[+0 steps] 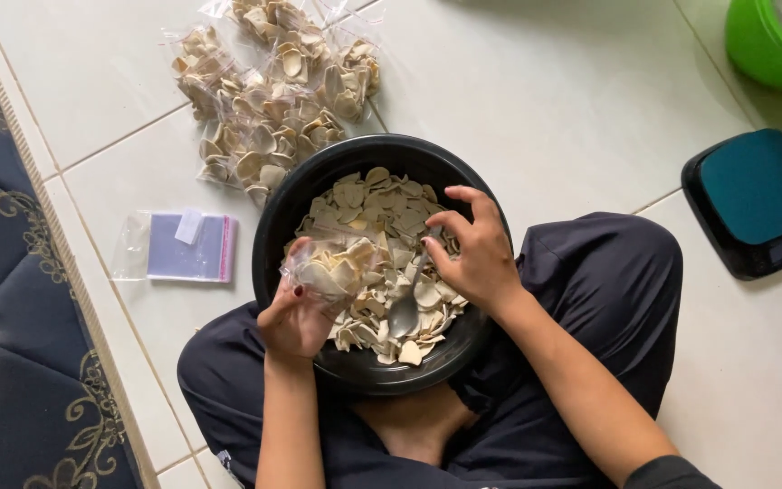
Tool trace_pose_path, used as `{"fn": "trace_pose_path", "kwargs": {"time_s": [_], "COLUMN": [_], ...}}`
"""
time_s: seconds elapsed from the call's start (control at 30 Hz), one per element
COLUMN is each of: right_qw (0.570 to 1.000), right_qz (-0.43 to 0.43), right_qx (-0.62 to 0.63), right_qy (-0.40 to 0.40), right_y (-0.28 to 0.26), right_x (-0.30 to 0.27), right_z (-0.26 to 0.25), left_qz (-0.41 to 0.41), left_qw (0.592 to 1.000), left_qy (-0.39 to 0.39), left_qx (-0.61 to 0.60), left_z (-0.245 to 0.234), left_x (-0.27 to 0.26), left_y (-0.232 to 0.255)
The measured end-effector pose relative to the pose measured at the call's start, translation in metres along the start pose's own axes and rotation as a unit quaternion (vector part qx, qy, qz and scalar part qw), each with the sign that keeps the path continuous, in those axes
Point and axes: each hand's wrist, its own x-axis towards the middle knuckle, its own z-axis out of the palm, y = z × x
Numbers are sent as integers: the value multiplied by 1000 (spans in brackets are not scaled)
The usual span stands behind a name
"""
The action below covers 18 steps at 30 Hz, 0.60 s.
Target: A person is manually scooping dried food pieces into small plastic bags, weighing them on a scale, and preparing them for sealing.
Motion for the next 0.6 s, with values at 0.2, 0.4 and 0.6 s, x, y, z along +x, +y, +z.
{"fn": "trace_pose_path", "kwargs": {"time_s": [0.2,0.4,0.6], "right_qw": [861,828,919], "right_qz": [148,232,120], "right_qx": [435,473,370], "right_qy": [-218,-190,-60], "right_y": [-25,-29,-28], "right_x": [-3,-16,0], "right_z": [0,16,0], "left_qz": [-2,-4,22], "left_qw": [997,987,964], "left_qy": [8,41,106], "left_qx": [79,157,243], "left_z": [-10,16,16], "left_x": [2,7,7], "left_y": [-7,-12,-17]}}
